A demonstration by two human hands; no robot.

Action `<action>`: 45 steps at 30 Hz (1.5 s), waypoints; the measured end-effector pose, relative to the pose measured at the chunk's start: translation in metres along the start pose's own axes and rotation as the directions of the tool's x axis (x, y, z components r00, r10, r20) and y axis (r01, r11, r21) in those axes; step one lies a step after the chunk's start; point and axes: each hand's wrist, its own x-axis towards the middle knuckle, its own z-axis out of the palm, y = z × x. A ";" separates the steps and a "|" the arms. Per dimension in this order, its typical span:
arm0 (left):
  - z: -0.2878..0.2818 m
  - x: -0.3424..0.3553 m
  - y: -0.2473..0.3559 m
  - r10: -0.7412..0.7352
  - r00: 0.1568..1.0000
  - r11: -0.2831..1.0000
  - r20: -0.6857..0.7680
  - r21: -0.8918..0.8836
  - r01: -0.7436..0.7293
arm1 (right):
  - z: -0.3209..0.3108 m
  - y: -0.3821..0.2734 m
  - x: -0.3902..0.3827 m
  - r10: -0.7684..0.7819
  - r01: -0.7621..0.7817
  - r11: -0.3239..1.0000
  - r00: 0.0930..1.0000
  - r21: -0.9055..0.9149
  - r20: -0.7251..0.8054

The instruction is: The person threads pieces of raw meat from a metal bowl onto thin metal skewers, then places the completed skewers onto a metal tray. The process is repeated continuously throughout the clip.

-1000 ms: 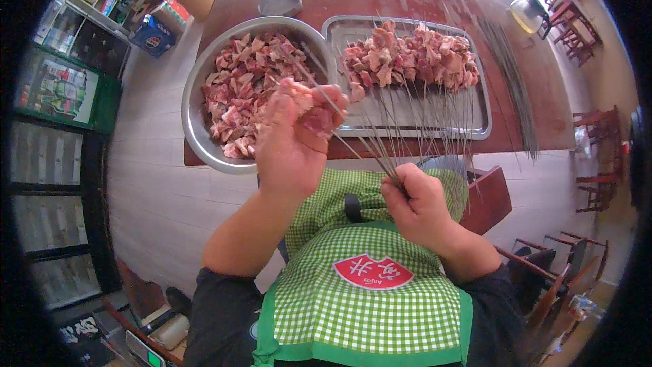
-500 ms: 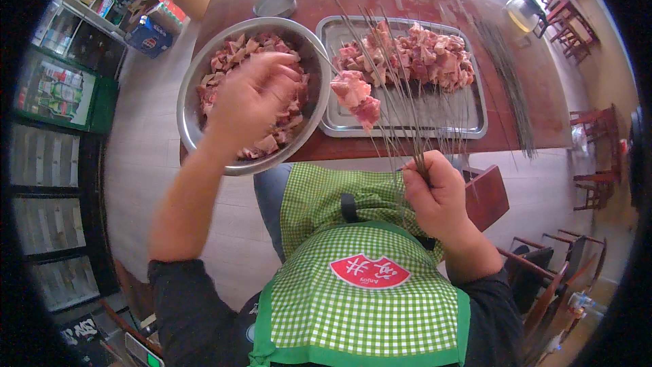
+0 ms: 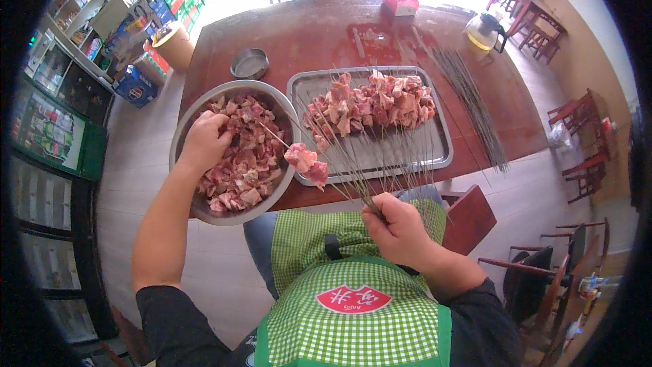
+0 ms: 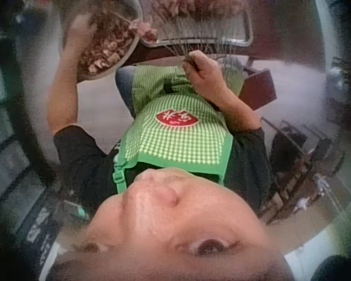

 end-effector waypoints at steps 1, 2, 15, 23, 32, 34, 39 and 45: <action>-0.003 -0.002 0.000 -0.004 1.000 0.998 -0.012 -0.056 0.003 | 0.001 0.001 -0.001 0.009 -0.009 1.000 1.000 0.021 0.003; -0.006 -0.004 0.001 -0.105 0.994 0.976 -0.042 -0.197 0.095 | 0.001 0.001 -0.002 0.005 -0.005 1.000 1.000 0.004 -0.001; 0.002 -0.046 0.068 -0.033 0.999 -0.538 0.016 -0.843 -0.004 | 0.011 -0.003 0.006 -0.080 0.084 0.995 0.993 -0.046 0.087; 0.005 -0.054 0.106 -0.110 0.993 -0.563 0.035 -0.826 -0.033 | 0.011 -0.005 0.007 -0.035 0.038 0.999 0.991 -0.023 0.131; 0.007 -0.054 0.112 -0.038 0.999 -0.547 -0.029 -0.836 -0.045 | 0.007 -0.011 0.007 0.001 0.001 1.000 0.989 -0.010 0.151; 0.007 -0.054 0.112 -0.054 0.998 -0.552 -0.029 -0.832 -0.054 | 0.006 -0.012 0.007 0.007 -0.003 1.000 0.986 -0.029 0.167; 0.010 -0.056 0.115 -0.120 0.992 -0.489 -0.028 -0.869 -0.083 | 0.007 -0.012 0.006 -0.017 0.022 0.999 0.986 -0.031 0.165; 0.017 -0.062 0.125 -0.249 0.968 -0.461 -0.012 -0.878 -0.129 | 0.013 -0.008 0.005 -0.026 0.029 0.999 0.990 -0.019 0.142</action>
